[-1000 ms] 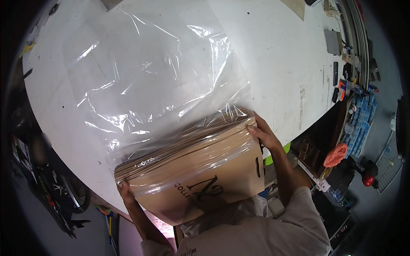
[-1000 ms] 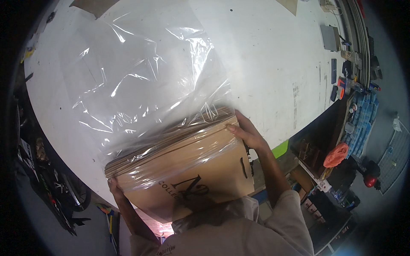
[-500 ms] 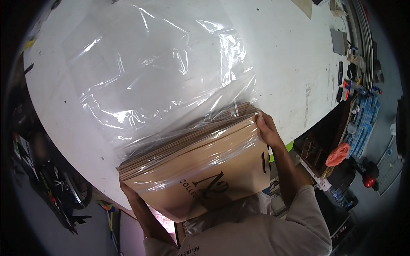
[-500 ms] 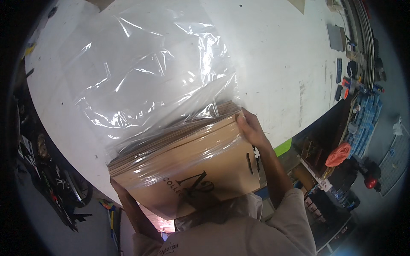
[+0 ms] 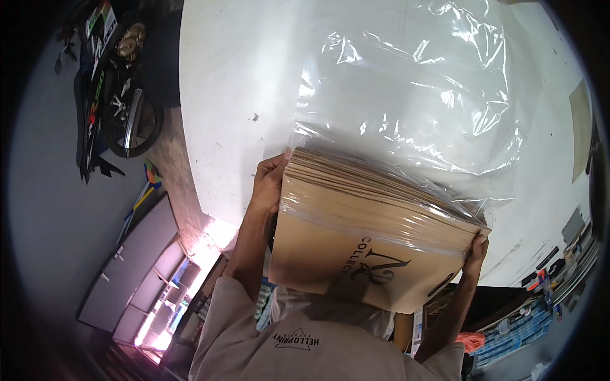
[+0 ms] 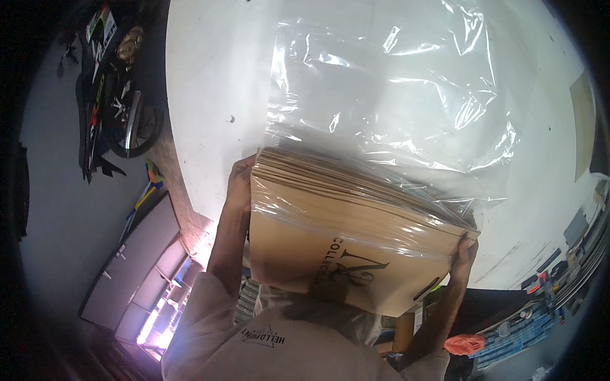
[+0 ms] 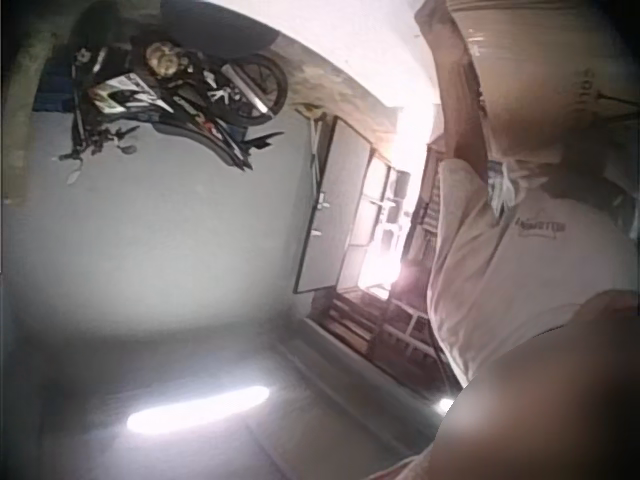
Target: The person stacks flat cardboard pieces on a white table, aligns them, and then wraps the stack in a clear plastic bag. The person adjusts the plastic and smooths it over the stack.
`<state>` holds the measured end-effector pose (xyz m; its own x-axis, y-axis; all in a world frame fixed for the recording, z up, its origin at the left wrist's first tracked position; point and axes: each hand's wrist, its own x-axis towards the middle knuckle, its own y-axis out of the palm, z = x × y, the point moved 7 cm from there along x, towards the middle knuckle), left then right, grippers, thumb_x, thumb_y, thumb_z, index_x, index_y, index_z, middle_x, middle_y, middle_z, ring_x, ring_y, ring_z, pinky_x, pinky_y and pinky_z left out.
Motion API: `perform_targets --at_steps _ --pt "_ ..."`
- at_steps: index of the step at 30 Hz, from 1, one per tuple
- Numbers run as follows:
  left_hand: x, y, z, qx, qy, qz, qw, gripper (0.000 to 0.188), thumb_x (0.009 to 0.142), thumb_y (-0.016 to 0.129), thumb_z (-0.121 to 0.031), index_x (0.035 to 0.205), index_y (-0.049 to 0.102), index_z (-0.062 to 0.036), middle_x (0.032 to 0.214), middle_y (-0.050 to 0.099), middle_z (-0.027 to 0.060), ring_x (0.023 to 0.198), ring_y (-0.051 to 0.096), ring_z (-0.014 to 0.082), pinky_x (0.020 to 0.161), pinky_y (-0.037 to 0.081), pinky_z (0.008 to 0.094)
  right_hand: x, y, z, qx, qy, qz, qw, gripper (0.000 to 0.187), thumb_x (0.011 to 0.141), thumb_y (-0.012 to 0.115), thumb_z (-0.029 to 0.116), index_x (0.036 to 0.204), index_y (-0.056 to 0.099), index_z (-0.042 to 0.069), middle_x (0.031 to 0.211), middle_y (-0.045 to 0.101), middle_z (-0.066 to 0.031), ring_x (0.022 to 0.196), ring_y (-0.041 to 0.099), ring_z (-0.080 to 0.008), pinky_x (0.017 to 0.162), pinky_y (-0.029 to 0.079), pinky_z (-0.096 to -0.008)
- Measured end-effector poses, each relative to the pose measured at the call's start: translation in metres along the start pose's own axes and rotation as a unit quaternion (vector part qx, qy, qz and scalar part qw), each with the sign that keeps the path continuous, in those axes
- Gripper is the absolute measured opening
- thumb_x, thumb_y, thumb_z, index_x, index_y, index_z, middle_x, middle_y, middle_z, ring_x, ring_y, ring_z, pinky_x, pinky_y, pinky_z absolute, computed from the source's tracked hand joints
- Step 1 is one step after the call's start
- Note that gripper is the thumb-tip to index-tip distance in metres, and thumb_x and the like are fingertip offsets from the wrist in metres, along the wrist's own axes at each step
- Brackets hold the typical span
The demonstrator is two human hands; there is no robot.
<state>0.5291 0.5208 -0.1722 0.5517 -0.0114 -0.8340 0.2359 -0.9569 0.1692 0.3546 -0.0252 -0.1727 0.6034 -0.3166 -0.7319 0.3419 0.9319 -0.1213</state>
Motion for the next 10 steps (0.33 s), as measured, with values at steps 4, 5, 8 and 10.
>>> perform_targets --at_steps 4,5,8,10 --pt "-0.014 -0.003 0.005 -0.022 0.028 0.006 0.999 0.032 0.107 0.049 -0.019 0.123 0.066 0.0035 0.096 0.071 0.0050 0.079 0.060 0.0062 0.070 0.047 0.0214 -0.002 -0.005 -0.003 -0.038 -0.017 -0.008 0.999 0.067 0.099 0.061 0.045 0.142 0.043 -0.004 0.134 0.057 -0.0136 0.120 0.055 -0.0229 0.104 0.042 -0.0382" --pt "-0.016 -0.006 0.006 -0.033 0.036 -0.001 0.999 0.036 0.107 0.050 -0.022 0.129 0.061 0.0034 0.103 0.070 0.0067 0.086 0.061 0.0074 0.076 0.047 0.0218 -0.001 -0.003 -0.001 -0.029 -0.019 0.006 0.999 0.068 0.099 0.062 0.045 0.142 0.043 -0.004 0.134 0.057 -0.0136 0.120 0.055 -0.0227 0.104 0.042 -0.0382" --pt "-0.022 -0.001 -0.005 0.003 0.090 0.021 0.996 0.060 0.103 0.054 -0.038 0.147 0.045 0.0027 0.129 0.060 0.0122 0.115 0.053 0.0131 0.098 0.039 0.0245 0.001 0.010 0.011 0.004 -0.017 0.023 1.000 0.074 0.096 0.065 0.048 0.144 0.041 -0.004 0.135 0.056 -0.0144 0.120 0.055 -0.0238 0.105 0.042 -0.0386" --pt "-0.028 0.009 -0.014 0.113 0.168 0.093 0.975 0.089 0.096 0.058 -0.057 0.156 0.029 0.0018 0.155 0.043 0.0161 0.145 0.035 0.0198 0.120 0.022 0.0285 -0.001 0.001 0.005 0.034 -0.006 0.001 0.999 0.086 0.094 0.068 0.050 0.149 0.034 -0.005 0.140 0.053 -0.0163 0.123 0.054 -0.0264 0.107 0.041 -0.0396"
